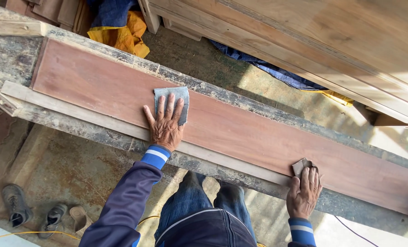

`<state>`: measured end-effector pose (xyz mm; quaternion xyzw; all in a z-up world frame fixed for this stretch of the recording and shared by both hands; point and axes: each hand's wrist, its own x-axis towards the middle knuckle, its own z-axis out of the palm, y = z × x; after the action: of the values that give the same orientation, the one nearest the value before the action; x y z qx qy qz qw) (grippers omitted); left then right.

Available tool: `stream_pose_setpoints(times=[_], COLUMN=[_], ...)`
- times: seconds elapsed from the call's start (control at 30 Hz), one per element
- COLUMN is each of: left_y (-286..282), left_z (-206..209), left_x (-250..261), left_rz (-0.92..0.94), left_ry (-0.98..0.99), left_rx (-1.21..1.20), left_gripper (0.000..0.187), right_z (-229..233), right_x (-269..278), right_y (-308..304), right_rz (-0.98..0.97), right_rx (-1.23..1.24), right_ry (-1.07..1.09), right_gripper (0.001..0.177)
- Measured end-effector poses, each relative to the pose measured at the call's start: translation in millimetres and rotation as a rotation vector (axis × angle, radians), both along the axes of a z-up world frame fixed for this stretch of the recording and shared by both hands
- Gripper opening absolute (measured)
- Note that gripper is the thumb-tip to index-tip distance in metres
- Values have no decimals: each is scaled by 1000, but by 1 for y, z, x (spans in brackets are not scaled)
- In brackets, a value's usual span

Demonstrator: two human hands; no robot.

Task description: Sand a wooden board manually using sheets of sandpaper.

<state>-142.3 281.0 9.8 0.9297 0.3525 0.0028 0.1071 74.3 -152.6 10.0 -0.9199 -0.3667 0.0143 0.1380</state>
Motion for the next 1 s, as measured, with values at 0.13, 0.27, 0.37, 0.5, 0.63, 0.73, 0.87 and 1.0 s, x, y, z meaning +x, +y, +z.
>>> stream_pose_setpoints(times=[0.13, 0.27, 0.37, 0.5, 0.63, 0.73, 0.87, 1.0], left_y=[-2, -2, 0, -13, -91, -214, -376, -391], left_z=[0, 2, -3, -14, -4, -18, -11, -12], left_x=[0, -2, -3, 2, 38, 88, 178, 194], left_rz=[-18, -18, -20, -2, 58, -81, -444, -521], left_ry=[3, 10, -16, -8, 36, -32, -276, 30], left_rx=[31, 56, 86, 91, 39, 27, -450, -295], left_gripper=[81, 81, 79, 78, 77, 79, 83, 85], right_z=[22, 21, 44, 32, 21, 15, 4, 10], right_x=[-32, -84, -76, -12, 65, 109, 149, 180], right_y=[58, 161, 177, 101, -19, -99, -176, -213], right_rz=[-64, 364, 481, 318, 33, -83, -142, -75], right_rx=[66, 72, 39, 59, 52, 51, 16, -14], right_ry=[48, 84, 158, 18, -34, -40, -57, -32], right_gripper=[64, 72, 60, 57, 55, 54, 54, 55])
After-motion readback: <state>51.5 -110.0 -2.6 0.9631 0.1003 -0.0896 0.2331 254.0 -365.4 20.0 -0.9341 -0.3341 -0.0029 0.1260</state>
